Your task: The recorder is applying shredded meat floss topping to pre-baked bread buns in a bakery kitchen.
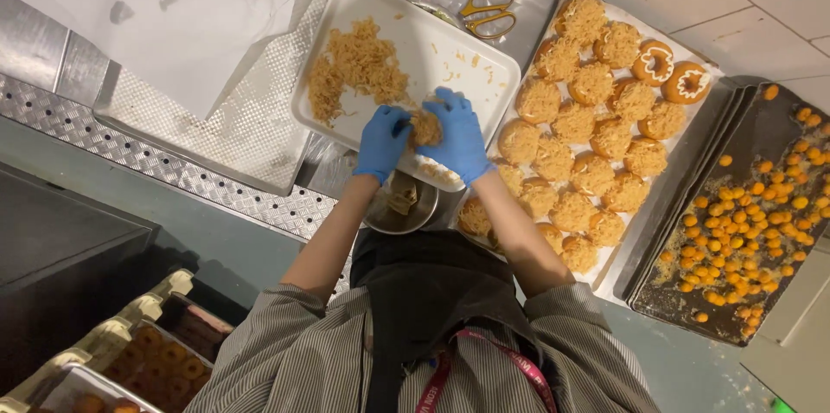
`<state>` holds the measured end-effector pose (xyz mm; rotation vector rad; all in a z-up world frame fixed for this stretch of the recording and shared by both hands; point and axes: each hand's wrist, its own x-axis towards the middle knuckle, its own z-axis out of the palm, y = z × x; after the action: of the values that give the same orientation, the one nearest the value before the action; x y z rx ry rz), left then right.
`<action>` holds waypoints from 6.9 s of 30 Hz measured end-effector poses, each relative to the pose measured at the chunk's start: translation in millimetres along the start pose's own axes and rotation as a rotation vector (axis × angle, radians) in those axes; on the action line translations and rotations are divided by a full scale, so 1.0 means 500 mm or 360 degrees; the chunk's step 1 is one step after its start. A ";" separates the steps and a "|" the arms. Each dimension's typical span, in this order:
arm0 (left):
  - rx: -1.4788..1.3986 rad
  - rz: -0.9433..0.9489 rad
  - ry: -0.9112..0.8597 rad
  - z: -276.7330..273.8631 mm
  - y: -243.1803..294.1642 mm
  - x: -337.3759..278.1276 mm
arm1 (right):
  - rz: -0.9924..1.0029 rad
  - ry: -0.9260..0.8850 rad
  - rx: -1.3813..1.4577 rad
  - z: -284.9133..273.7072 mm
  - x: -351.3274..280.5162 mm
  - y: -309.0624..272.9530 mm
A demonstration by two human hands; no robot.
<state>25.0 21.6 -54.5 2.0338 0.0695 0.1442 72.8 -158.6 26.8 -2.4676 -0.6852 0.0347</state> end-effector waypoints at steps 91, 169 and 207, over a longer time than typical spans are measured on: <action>-0.0026 0.0859 -0.0806 0.922 0.384 0.429 | 0.0699 0.0808 0.0443 -0.375 -0.194 0.838; 0.0418 -0.0026 -0.0172 -0.034 0.057 -0.040 | 0.0175 -0.0378 0.0080 -0.039 -0.094 0.018; 0.0128 -0.0057 -0.0180 0.026 0.085 -0.011 | 0.0201 -0.0045 0.0727 0.017 -0.080 0.050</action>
<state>20.9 -9.7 -23.0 2.1155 0.0412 0.0038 48.1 -191.2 1.4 -2.0675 -0.4692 0.2471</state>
